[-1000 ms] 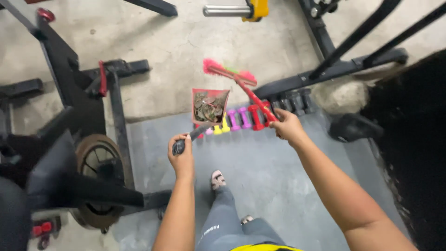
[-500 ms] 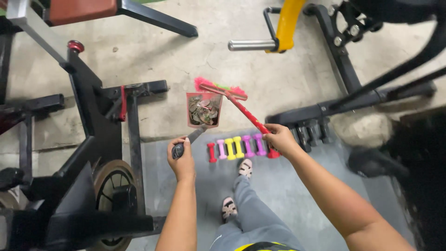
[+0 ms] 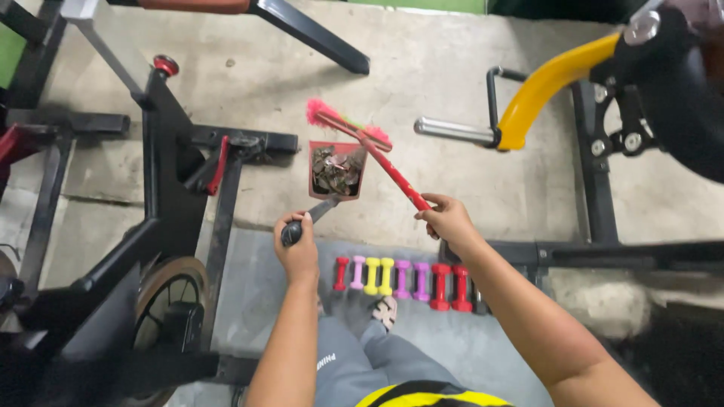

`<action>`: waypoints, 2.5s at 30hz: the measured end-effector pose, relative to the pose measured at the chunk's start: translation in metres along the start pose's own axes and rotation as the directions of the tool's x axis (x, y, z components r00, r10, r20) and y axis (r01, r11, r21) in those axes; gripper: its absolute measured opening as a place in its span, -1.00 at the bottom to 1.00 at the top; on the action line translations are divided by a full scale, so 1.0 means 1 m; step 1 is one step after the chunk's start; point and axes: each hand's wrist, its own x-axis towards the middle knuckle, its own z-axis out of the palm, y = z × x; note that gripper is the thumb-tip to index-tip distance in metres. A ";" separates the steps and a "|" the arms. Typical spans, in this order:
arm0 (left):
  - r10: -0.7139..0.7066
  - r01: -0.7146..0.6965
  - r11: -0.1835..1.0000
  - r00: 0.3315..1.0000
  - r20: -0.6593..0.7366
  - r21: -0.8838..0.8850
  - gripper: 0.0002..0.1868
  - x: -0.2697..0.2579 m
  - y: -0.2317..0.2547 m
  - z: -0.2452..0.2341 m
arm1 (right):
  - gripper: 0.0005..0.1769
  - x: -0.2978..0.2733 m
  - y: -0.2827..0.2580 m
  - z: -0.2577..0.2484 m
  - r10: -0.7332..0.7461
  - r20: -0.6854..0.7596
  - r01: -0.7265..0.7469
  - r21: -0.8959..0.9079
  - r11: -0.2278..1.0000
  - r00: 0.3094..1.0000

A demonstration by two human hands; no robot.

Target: Sweep the gym floor using a broom and dustpan.

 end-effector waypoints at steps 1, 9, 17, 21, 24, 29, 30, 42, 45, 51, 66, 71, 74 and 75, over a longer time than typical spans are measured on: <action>0.014 -0.015 0.999 1.000 0.010 0.030 -0.86 0.009 -0.002 0.006 | -0.39 0.006 -0.011 0.000 0.000 0.007 0.000 -0.012 1.000 1.000; -0.171 0.171 0.984 0.985 -0.018 0.049 -0.88 0.107 0.003 0.054 | -0.38 0.073 -0.063 0.023 0.017 0.018 -0.017 0.042 0.999 1.000; 0.008 -0.014 0.994 0.999 0.048 0.112 -0.86 0.291 -0.070 0.078 | -0.38 0.213 -0.124 0.101 0.103 -0.068 -0.102 0.020 0.995 0.992; -0.143 0.139 0.986 0.989 0.042 0.097 -0.86 0.386 -0.069 0.091 | -0.37 0.290 -0.167 0.153 0.148 -0.125 -0.152 -0.021 0.988 0.981; -0.161 0.155 0.981 0.986 0.047 0.118 -0.85 0.443 -0.061 0.099 | -0.36 0.334 -0.192 0.178 0.173 -0.135 -0.174 0.010 0.985 0.976; -0.134 0.123 0.984 0.988 0.078 0.131 -0.85 0.498 -0.066 0.107 | -0.35 0.402 -0.209 0.191 0.125 -0.136 -0.136 -0.076 0.988 0.983; -0.140 0.129 0.982 0.988 0.071 0.137 -0.85 0.507 -0.070 0.109 | -0.35 0.416 -0.216 0.192 0.132 -0.129 -0.143 -0.079 0.987 0.983; -0.254 0.270 0.961 0.948 -0.193 0.061 -0.83 0.602 -0.157 0.117 | -0.24 0.621 -0.273 0.194 0.245 -0.012 -0.228 -0.419 0.879 0.969; -0.345 0.348 0.937 0.903 -0.257 -0.037 -0.80 0.629 -0.188 0.120 | -0.20 0.686 -0.270 0.192 0.318 0.113 -0.221 -0.504 0.835 0.941; -0.442 0.392 0.897 0.783 -0.438 -0.203 -0.72 0.683 -0.207 0.141 | -0.28 0.767 -0.262 0.212 0.244 0.276 -0.060 -0.540 0.839 0.930; -0.084 -0.037 0.988 0.688 -0.720 -0.150 -0.64 0.809 -0.184 0.117 | -0.20 0.881 -0.164 0.382 -0.046 0.442 0.418 -0.804 0.422 0.896; 0.047 -0.099 0.994 0.713 -0.700 -0.035 -0.61 0.824 -0.175 0.102 | -0.16 0.897 -0.138 0.531 0.035 0.643 0.574 -0.706 0.414 0.765; 0.052 -0.120 0.991 0.728 -0.684 -0.053 -0.62 0.824 -0.180 0.088 | -0.25 0.888 -0.143 0.626 0.063 0.713 0.652 -0.670 0.356 0.698; 0.059 -0.127 0.991 0.732 -0.679 -0.050 -0.62 0.823 -0.178 0.089 | -0.25 0.891 -0.130 0.649 0.054 0.713 0.653 -0.667 0.360 0.699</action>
